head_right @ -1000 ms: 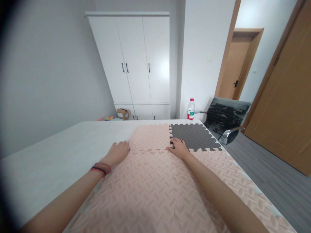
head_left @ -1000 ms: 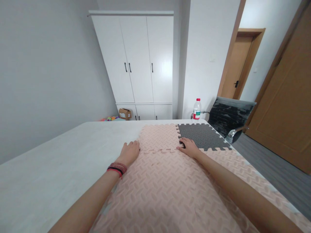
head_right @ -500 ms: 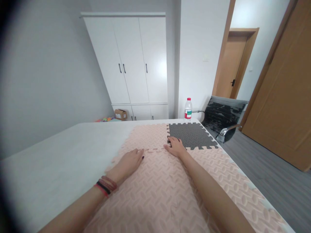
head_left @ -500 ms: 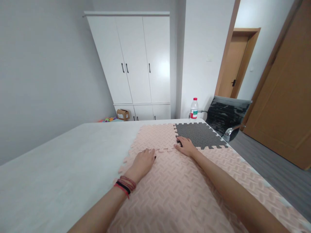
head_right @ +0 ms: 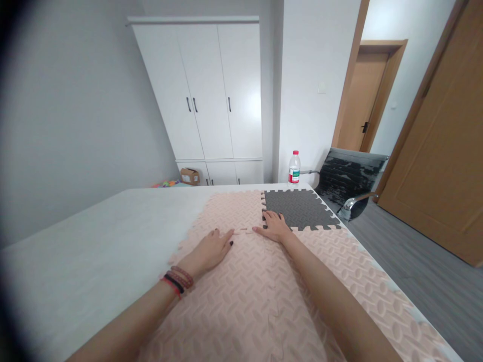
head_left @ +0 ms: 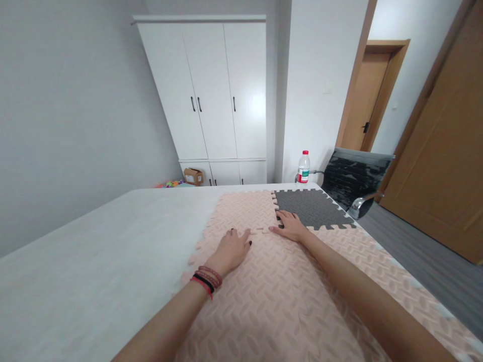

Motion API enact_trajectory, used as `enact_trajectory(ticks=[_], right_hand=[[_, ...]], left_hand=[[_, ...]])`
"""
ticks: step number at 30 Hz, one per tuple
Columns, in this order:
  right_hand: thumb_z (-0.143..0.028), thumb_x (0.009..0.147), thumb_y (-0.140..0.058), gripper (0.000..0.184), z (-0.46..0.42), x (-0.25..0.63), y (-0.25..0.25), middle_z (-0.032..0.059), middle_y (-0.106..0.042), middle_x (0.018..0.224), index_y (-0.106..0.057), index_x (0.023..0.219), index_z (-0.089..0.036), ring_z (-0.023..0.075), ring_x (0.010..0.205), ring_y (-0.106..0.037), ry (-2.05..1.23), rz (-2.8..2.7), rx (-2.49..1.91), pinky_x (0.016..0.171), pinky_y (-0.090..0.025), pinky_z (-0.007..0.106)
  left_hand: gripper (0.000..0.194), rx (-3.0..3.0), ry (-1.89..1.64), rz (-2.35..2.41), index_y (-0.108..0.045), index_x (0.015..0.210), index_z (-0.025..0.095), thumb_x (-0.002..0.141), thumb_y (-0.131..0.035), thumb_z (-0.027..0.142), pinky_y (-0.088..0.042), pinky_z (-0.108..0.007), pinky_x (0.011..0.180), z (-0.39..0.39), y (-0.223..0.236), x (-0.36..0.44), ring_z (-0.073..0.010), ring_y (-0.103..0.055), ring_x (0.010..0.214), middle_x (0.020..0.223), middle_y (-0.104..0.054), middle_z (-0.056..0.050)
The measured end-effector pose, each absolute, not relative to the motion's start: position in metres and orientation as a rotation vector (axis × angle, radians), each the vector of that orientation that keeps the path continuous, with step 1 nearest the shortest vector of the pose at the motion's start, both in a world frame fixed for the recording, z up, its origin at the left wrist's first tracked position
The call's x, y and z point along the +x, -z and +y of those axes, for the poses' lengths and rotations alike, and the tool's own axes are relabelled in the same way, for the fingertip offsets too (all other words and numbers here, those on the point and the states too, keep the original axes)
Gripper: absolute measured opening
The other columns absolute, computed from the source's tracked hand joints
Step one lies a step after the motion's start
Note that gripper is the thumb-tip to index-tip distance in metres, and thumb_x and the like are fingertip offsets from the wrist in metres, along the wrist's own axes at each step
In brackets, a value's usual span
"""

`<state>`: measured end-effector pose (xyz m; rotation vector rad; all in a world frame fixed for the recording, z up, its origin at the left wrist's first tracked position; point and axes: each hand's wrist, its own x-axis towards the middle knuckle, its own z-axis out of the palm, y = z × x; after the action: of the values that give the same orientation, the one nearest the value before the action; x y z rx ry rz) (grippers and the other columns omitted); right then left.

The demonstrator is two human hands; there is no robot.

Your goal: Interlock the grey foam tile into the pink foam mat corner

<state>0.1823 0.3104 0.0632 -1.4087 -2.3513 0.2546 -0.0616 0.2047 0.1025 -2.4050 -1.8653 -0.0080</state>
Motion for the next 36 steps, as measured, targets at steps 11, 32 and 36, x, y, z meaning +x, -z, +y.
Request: enact_trajectory(ticks=[11, 32, 36], right_hand=[[-0.066, 0.083, -0.043, 0.073, 0.31, 0.183, -0.065, 0.0132, -0.042, 0.144, -0.042, 0.138, -0.018, 0.0258, 0.132, -0.036, -0.259, -2.313, -1.376, 0.11, -0.023, 0.049], [-0.061, 0.088, -0.025, 0.078, 0.363, 0.421, -0.019, 0.016, -0.037, 0.147, -0.036, 0.141, -0.006, 0.0241, 0.136, -0.033, -0.03, -2.044, -1.876, 0.115, -0.022, 0.037], [-0.061, 0.089, -0.024, 0.076, 0.363, 0.42, -0.021, 0.0147, -0.036, 0.148, -0.037, 0.142, -0.008, 0.0232, 0.136, -0.032, -0.048, -2.03, -1.89, 0.115, -0.023, 0.037]], left_hand=[[0.051, -2.501, -0.054, -1.893, -0.042, 0.139, 0.028, 0.093, -0.03, 0.046, -0.045, -0.046, 0.084, 0.205, -0.117, -0.059, -0.0321, -0.06, 0.103, 0.114, -0.06, -0.02], [0.04, -2.57, 0.396, -1.837, -0.052, 0.122, 0.018, 0.089, -0.056, 0.038, -0.05, -0.046, 0.09, 0.432, -0.1, 0.018, -0.0228, -0.057, 0.107, 0.125, -0.054, -0.009], [0.037, -2.567, 0.402, -1.82, -0.054, 0.12, 0.018, 0.089, -0.056, 0.038, -0.049, -0.046, 0.091, 0.452, -0.081, 0.042, -0.0226, -0.056, 0.108, 0.125, -0.055, -0.009]])
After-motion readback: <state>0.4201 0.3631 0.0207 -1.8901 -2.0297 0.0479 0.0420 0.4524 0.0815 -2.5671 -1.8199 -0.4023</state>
